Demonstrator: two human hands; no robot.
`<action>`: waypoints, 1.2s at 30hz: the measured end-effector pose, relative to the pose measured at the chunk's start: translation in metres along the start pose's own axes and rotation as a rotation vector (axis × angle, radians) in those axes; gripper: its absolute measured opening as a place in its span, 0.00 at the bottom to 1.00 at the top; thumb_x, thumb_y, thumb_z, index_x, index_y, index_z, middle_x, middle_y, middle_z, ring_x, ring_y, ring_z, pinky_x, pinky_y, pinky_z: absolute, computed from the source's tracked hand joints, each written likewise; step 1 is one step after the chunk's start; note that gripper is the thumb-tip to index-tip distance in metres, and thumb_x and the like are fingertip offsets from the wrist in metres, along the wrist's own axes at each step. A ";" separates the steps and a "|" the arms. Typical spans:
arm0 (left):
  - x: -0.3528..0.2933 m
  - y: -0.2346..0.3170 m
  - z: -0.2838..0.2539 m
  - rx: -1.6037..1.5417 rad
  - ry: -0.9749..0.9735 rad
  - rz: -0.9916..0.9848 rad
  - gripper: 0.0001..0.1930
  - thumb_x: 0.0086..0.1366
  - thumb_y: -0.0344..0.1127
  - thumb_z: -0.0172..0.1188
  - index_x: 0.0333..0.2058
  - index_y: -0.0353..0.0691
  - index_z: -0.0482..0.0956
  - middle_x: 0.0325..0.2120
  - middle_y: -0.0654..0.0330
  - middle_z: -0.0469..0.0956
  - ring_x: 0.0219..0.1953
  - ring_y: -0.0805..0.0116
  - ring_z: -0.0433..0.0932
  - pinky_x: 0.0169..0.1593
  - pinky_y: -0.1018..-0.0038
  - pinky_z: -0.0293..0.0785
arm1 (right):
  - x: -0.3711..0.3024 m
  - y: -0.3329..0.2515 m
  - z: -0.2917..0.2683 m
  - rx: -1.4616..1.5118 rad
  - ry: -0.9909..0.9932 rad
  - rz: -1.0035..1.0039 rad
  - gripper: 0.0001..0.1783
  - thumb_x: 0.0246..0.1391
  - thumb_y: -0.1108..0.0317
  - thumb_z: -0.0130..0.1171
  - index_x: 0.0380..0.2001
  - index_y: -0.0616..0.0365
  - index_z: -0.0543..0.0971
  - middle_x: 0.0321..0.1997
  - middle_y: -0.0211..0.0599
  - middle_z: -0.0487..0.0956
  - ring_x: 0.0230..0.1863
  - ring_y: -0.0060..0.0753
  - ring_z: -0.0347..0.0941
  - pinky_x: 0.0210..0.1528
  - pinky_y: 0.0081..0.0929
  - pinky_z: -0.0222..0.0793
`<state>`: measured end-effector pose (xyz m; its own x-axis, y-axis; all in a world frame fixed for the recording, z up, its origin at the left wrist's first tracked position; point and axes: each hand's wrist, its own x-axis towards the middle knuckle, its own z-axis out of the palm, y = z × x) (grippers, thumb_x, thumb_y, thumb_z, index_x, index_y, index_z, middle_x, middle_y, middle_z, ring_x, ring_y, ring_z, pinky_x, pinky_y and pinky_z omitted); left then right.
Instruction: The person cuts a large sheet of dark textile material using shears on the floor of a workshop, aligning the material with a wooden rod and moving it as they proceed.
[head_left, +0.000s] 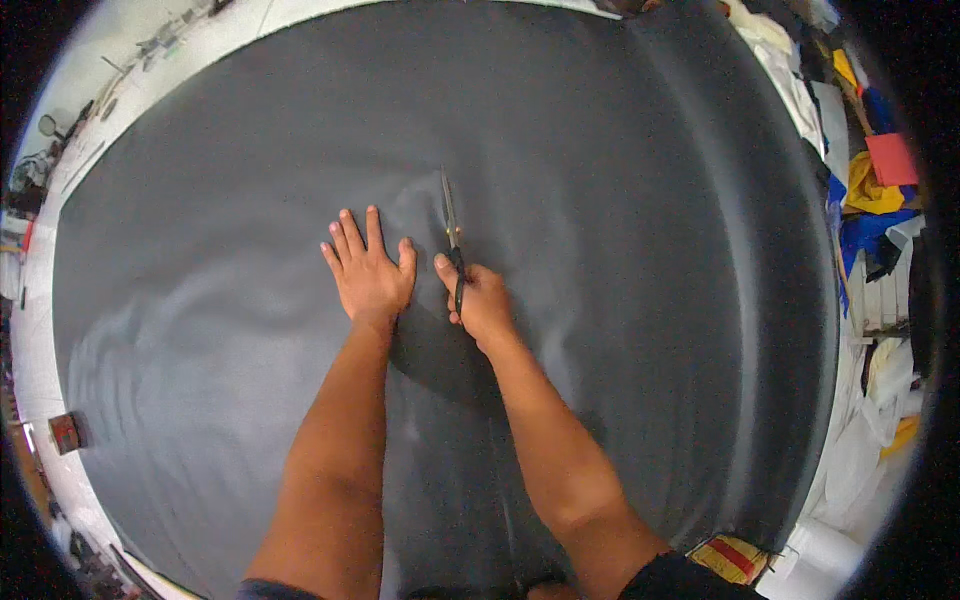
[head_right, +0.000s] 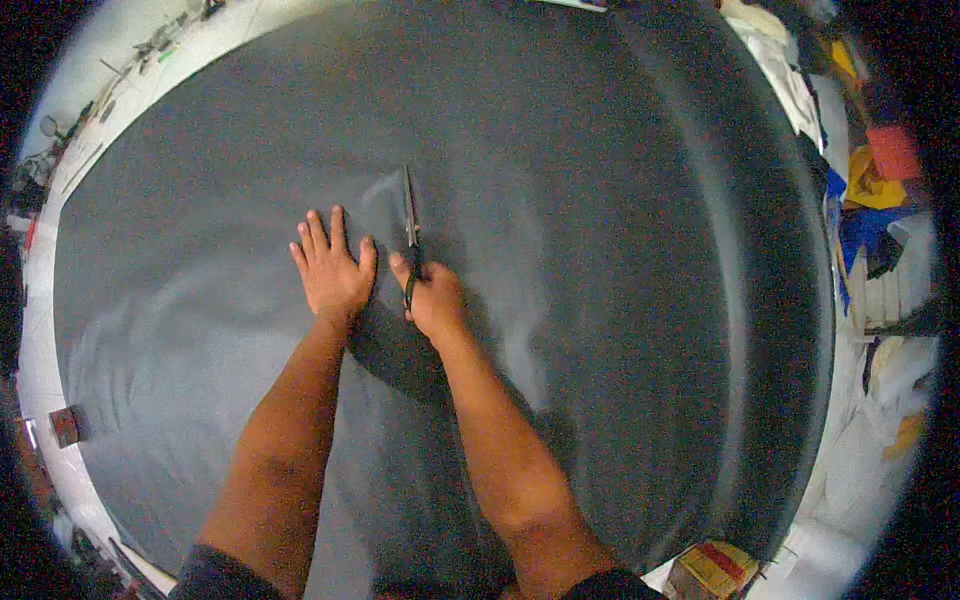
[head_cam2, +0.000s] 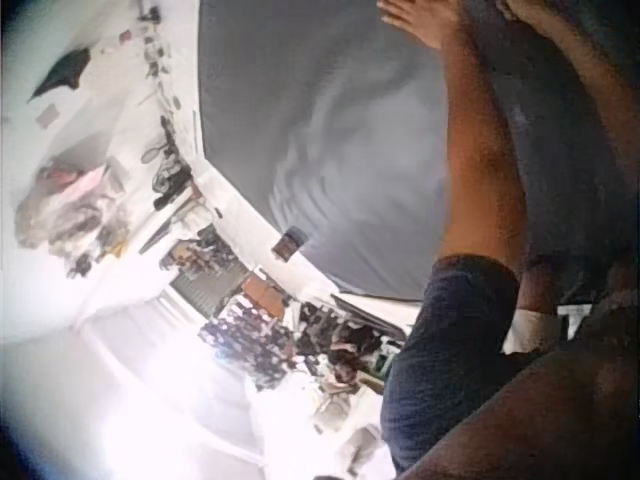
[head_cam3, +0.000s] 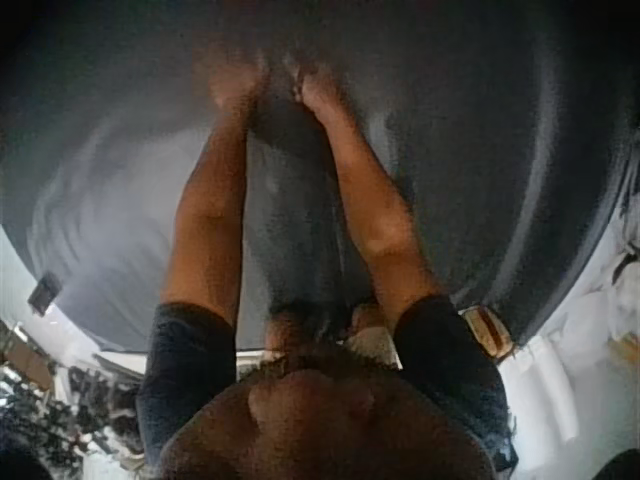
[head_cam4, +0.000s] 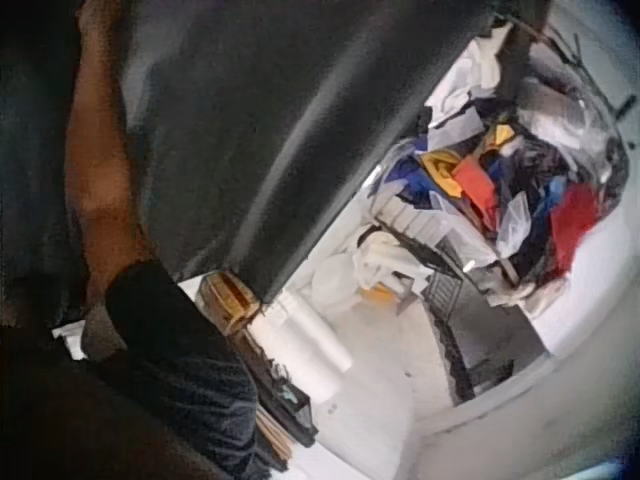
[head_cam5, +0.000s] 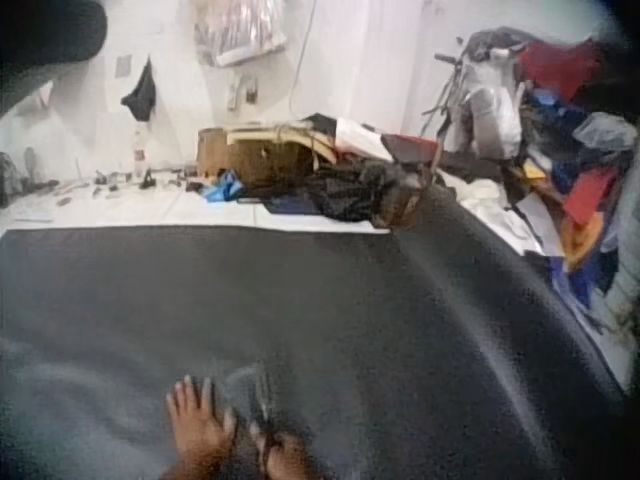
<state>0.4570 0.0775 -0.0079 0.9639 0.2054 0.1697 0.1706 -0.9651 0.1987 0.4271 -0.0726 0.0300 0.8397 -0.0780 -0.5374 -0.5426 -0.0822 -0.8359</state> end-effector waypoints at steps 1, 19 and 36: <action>-0.001 0.004 0.003 -0.005 -0.017 0.013 0.35 0.65 0.55 0.47 0.67 0.46 0.58 0.69 0.45 0.51 0.71 0.44 0.46 0.71 0.49 0.38 | -0.001 -0.003 -0.003 0.016 -0.001 -0.015 0.28 0.54 0.41 0.62 0.20 0.55 0.70 0.14 0.27 0.69 0.14 0.21 0.64 0.17 0.23 0.61; 0.003 0.021 -0.015 -0.047 -0.170 -0.035 0.37 0.60 0.52 0.53 0.66 0.44 0.61 0.69 0.43 0.49 0.71 0.42 0.45 0.71 0.47 0.37 | 0.146 -0.089 0.012 0.006 0.031 -0.055 0.30 0.54 0.38 0.61 0.18 0.54 0.69 0.14 0.26 0.67 0.14 0.20 0.63 0.17 0.23 0.59; 0.001 0.020 -0.016 -0.049 -0.251 -0.049 0.38 0.58 0.53 0.53 0.65 0.43 0.61 0.68 0.39 0.50 0.70 0.39 0.46 0.70 0.43 0.38 | 0.271 -0.169 0.028 0.013 -0.057 -0.070 0.30 0.50 0.37 0.64 0.21 0.55 0.71 0.15 0.28 0.69 0.13 0.23 0.63 0.18 0.26 0.59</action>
<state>0.4579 0.0613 0.0120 0.9764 0.1984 -0.0852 0.2137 -0.9447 0.2488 0.7470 -0.0524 0.0223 0.8755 -0.0161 -0.4830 -0.4828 -0.0722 -0.8727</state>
